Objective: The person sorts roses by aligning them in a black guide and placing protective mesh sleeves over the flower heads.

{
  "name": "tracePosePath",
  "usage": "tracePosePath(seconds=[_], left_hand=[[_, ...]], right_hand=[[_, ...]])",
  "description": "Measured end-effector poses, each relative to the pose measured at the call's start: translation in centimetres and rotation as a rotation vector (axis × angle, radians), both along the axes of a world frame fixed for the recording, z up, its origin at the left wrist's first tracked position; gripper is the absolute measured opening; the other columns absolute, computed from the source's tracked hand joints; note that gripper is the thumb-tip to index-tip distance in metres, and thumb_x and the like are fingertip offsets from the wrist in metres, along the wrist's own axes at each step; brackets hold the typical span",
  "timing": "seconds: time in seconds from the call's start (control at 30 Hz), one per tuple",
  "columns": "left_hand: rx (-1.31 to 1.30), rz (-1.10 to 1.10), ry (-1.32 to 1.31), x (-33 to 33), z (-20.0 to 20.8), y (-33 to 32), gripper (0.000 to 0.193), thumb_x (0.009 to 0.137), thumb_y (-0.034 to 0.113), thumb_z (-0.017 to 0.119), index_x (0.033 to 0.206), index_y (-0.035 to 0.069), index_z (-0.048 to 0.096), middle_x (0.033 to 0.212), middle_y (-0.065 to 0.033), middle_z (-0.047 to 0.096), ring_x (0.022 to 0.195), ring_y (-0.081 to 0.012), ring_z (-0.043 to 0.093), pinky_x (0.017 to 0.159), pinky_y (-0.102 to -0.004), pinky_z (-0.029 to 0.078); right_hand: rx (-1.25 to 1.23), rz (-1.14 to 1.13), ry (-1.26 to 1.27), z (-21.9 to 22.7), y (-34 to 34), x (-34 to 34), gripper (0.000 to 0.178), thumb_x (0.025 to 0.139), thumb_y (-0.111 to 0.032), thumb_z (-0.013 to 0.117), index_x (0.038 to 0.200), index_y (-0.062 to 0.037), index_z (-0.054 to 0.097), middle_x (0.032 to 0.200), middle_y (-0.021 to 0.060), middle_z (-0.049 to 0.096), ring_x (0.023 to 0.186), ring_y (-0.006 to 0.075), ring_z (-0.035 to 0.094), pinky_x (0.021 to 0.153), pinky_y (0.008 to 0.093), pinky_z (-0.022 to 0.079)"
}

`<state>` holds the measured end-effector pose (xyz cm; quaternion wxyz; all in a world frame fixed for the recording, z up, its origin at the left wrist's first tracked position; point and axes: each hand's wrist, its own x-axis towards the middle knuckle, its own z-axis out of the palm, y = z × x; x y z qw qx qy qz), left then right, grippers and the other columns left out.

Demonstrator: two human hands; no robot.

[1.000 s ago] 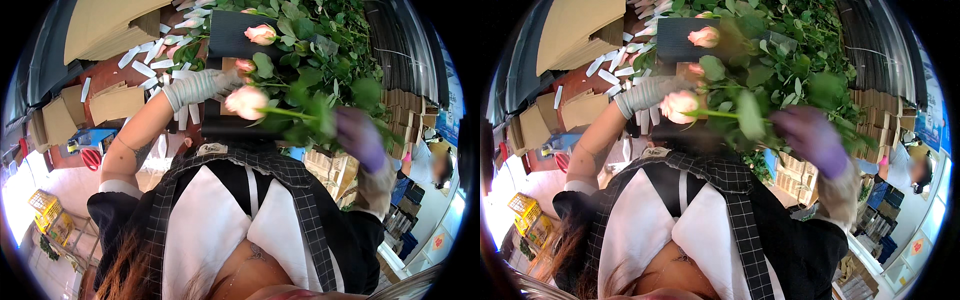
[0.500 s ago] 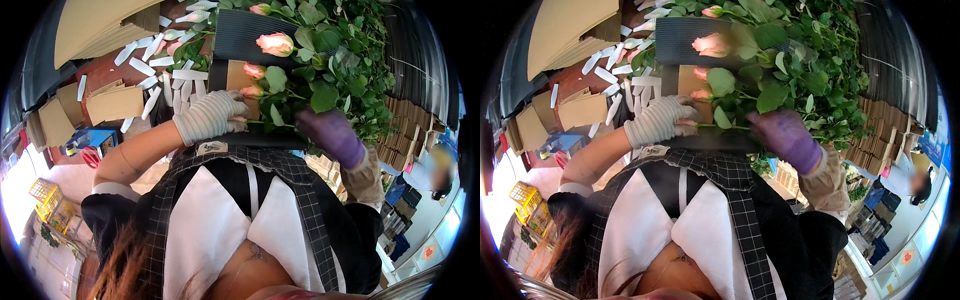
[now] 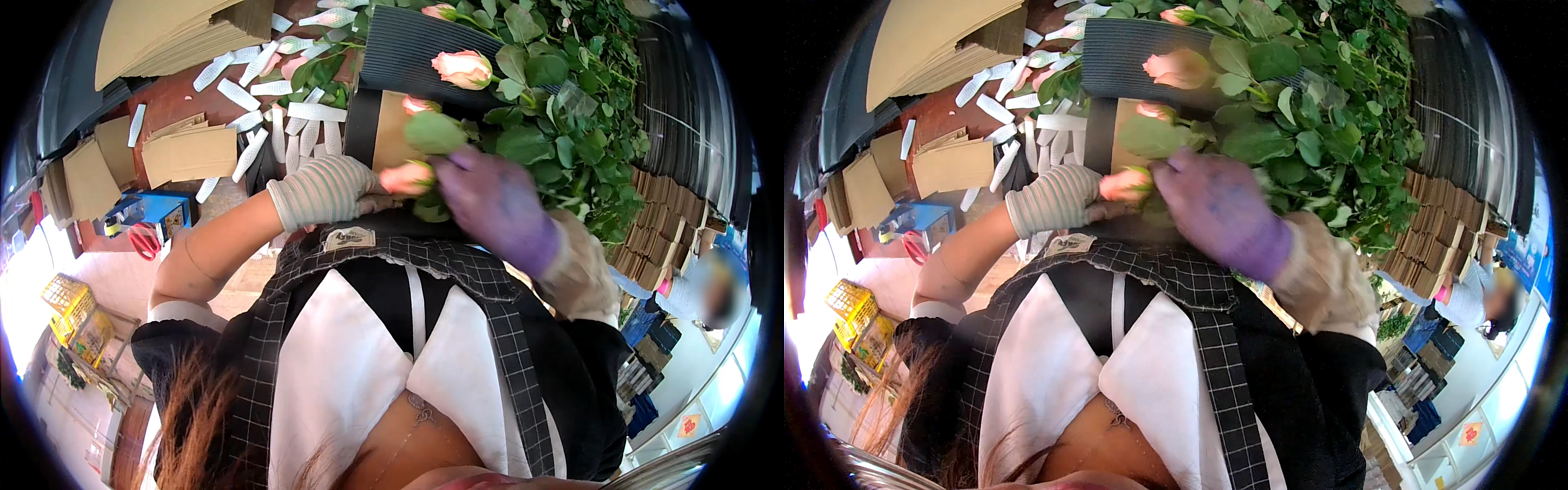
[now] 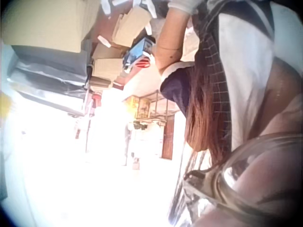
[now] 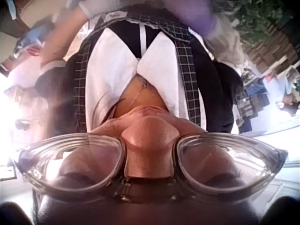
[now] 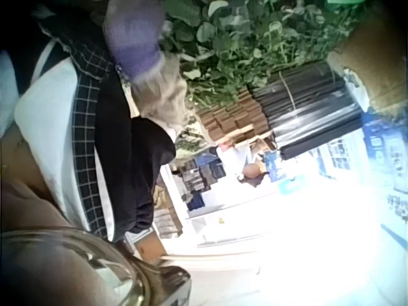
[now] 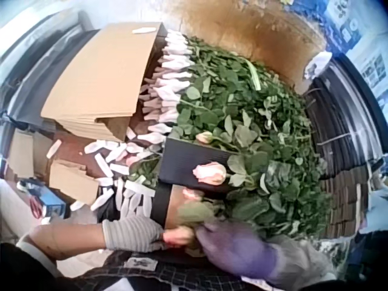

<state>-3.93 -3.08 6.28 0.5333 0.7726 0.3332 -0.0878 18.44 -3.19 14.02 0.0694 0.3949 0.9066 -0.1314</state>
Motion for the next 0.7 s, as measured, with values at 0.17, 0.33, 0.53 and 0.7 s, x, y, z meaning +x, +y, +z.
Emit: tracePosePath(seconds=[0.17, 0.33, 0.53, 0.7], left_hand=[[0.117, 0.031, -0.102, -0.3, -1.7, -1.0, 0.03, 0.092, 0.034, 0.051, 0.118, 0.023, 0.062, 0.087, -0.0118, 0.067, 0.079, -0.0291, 0.065, 0.07, -0.04, 0.051], [0.177, 0.318, -0.383, -1.3, -2.4, -0.9, 0.025, 0.09, 0.027, 0.057, 0.112, 0.021, 0.067, 0.089, -0.0116, 0.068, 0.08, -0.0291, 0.065, 0.072, -0.0382, 0.052], [0.434, 0.206, -0.264, 0.4, -3.0, -0.1, 0.029, 0.086, 0.022, 0.06, 0.113, 0.017, 0.064, 0.086, -0.01, 0.068, 0.076, -0.0292, 0.065, 0.066, -0.0374, 0.051], [0.449, 0.143, -0.01, 0.6, -1.7, -0.4, 0.031, 0.081, 0.029, 0.061, 0.109, 0.016, 0.064, 0.078, -0.0108, 0.063, 0.075, -0.0322, 0.062, 0.064, -0.0451, 0.048]], right_hand=[[-0.171, -0.099, 0.238, -8.5, -0.7, 0.3, 0.012, 0.079, -0.018, 0.065, 0.087, -0.0104, 0.061, 0.083, 0.0117, 0.058, 0.07, 0.0323, 0.062, 0.06, 0.043, 0.05], [-0.217, -0.048, 0.13, -9.0, -0.8, 0.5, 0.012, 0.08, -0.02, 0.064, 0.086, -0.0103, 0.06, 0.082, 0.0112, 0.058, 0.071, 0.032, 0.062, 0.061, 0.0432, 0.05], [-0.106, -0.064, 0.186, -7.3, -0.4, 0.7, 0.015, 0.082, -0.022, 0.063, 0.091, -0.01, 0.061, 0.084, 0.0108, 0.058, 0.071, 0.0312, 0.062, 0.061, 0.0425, 0.051], [0.186, -0.301, 0.208, -7.8, 2.8, 1.9, 0.016, 0.081, -0.014, 0.063, 0.097, -0.0098, 0.062, 0.086, 0.0098, 0.061, 0.076, 0.0311, 0.062, 0.062, 0.041, 0.051]])
